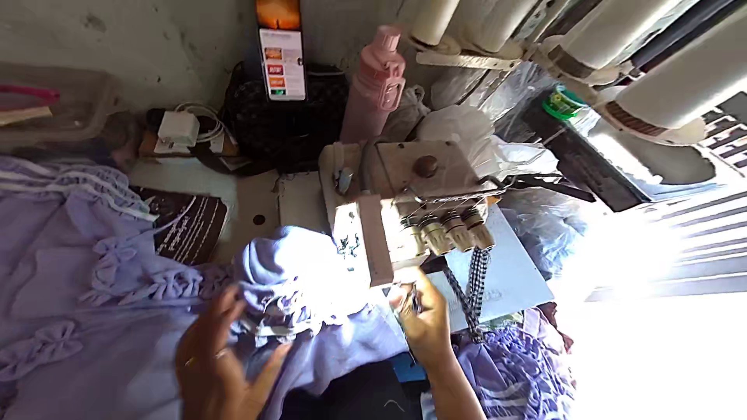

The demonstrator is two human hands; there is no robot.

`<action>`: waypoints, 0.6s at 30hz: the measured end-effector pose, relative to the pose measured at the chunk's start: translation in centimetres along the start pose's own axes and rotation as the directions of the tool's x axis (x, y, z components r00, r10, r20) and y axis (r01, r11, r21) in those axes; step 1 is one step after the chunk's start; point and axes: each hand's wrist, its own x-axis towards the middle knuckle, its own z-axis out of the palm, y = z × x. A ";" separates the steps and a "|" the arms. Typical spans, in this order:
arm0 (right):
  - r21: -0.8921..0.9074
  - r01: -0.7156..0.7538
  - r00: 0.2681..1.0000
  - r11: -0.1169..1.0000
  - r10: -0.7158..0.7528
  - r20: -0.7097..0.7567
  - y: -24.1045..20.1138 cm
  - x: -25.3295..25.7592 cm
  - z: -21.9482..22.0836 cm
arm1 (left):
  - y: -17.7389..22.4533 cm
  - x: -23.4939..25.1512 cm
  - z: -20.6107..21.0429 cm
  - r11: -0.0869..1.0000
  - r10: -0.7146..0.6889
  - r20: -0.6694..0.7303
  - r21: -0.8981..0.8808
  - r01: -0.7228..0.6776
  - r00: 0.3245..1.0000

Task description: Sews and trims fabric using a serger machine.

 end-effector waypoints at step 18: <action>0.463 -0.538 0.843 0.705 0.439 0.312 -1.5 -4.4 1.9 | 7.0 6.5 3.5 0.935 0.276 0.042 0.222 -0.278 0.960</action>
